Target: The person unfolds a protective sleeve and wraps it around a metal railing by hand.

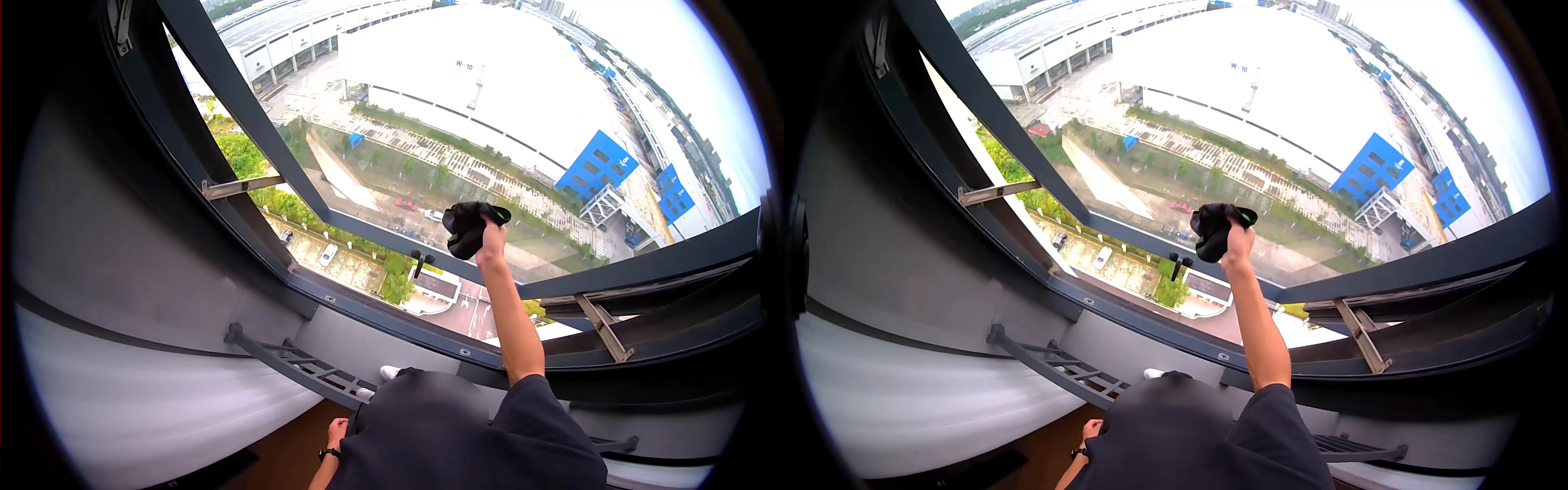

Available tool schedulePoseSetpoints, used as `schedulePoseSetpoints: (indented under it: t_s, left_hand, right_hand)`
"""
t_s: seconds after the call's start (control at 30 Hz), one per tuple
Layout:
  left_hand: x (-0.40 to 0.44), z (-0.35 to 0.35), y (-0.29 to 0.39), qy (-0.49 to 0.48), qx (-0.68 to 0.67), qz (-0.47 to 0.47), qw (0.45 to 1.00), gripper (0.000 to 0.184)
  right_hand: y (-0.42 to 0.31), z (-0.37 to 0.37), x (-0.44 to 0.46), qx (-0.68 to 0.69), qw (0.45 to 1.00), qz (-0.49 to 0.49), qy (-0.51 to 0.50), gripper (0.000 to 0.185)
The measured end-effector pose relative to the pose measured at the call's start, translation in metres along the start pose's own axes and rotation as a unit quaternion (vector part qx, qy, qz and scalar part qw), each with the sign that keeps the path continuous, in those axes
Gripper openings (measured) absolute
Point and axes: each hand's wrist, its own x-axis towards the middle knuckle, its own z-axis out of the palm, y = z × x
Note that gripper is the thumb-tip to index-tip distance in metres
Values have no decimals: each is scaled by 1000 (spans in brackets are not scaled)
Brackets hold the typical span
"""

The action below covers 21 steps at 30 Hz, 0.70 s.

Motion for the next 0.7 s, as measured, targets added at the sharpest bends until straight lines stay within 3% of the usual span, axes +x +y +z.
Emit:
schedulePoseSetpoints:
  t_s: [0.1,0.17,0.3,0.43,0.47,0.5,0.57,0.63,0.7]
  left_hand:
    - [-1,-2,-22,8,5,2,1000,22]
    - [15,-2,-64,-28,21,0,999,25]
    - [21,-6,-42,-62,56,-1,996,26]
    - [33,-1,9,-37,75,-3,996,23]
    - [36,-1,20,-22,105,54,993,23]
    - [39,4,34,13,127,1,992,30]
    - [32,1,76,-46,136,-97,985,38]
    - [41,5,83,-63,162,-98,980,41]
    - [30,4,102,-90,41,38,994,37]
  right_hand:
    - [-80,28,-36,66,991,-31,-113,23]
    - [-114,46,-50,69,989,-78,-109,27]
    - [-140,63,-64,126,979,-95,-128,29]
    - [-85,45,-64,62,996,-19,-64,26]
    - [-74,45,-80,39,998,24,-39,30]
    - [-48,33,-84,55,996,53,-55,31]
    - [-5,15,-106,33,993,99,-56,29]
    - [34,3,-135,7,983,183,-31,21]
    - [67,-4,-167,-76,965,234,-93,20]
